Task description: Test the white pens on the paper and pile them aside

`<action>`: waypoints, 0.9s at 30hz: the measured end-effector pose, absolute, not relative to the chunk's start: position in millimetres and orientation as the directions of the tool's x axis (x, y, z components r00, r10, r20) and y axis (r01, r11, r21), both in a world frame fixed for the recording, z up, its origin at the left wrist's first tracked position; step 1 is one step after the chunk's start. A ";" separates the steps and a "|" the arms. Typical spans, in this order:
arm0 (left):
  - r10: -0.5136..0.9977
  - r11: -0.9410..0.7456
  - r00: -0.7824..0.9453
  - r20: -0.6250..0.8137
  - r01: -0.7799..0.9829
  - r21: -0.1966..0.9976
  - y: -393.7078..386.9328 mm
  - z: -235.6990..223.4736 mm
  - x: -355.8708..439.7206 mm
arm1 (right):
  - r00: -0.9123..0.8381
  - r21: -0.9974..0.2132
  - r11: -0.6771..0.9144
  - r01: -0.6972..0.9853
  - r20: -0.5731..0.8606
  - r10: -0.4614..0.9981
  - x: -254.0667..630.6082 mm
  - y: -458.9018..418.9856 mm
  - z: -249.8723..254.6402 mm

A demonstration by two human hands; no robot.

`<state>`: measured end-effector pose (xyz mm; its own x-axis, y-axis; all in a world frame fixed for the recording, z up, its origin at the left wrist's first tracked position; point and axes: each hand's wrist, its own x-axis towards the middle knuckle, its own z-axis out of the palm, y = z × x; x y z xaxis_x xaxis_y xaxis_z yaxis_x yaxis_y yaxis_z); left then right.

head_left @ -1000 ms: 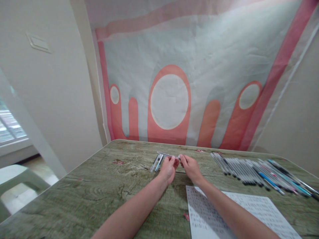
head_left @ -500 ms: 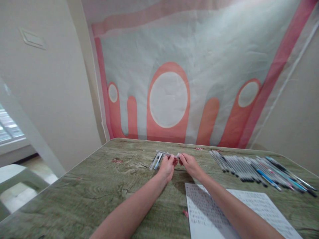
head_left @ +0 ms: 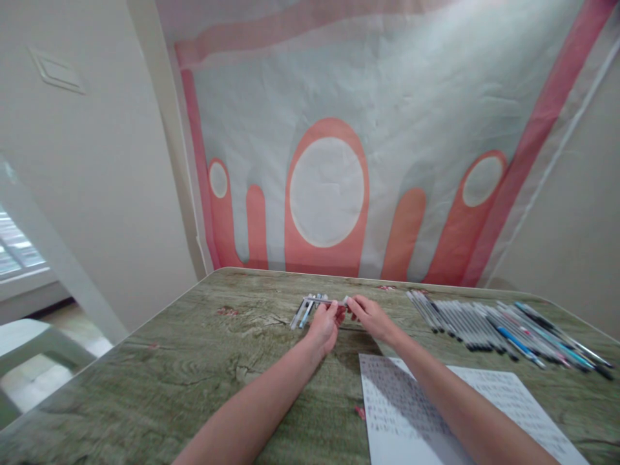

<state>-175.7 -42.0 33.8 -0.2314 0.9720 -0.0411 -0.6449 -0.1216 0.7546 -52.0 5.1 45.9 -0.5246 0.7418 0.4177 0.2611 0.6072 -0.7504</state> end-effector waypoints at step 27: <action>0.977 -0.122 -0.212 -0.022 -0.642 0.757 -44.9 38.7 -173.7 | -0.535 -0.781 0.585 0.218 0.406 0.741 -49.1 4.1 49.4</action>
<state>-173.7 -44.9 38.7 -0.2116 0.9771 -0.0221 -0.6425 -0.1221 0.7565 -49.1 4.1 49.4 -0.5352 0.7410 0.4056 0.2183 0.5852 -0.7810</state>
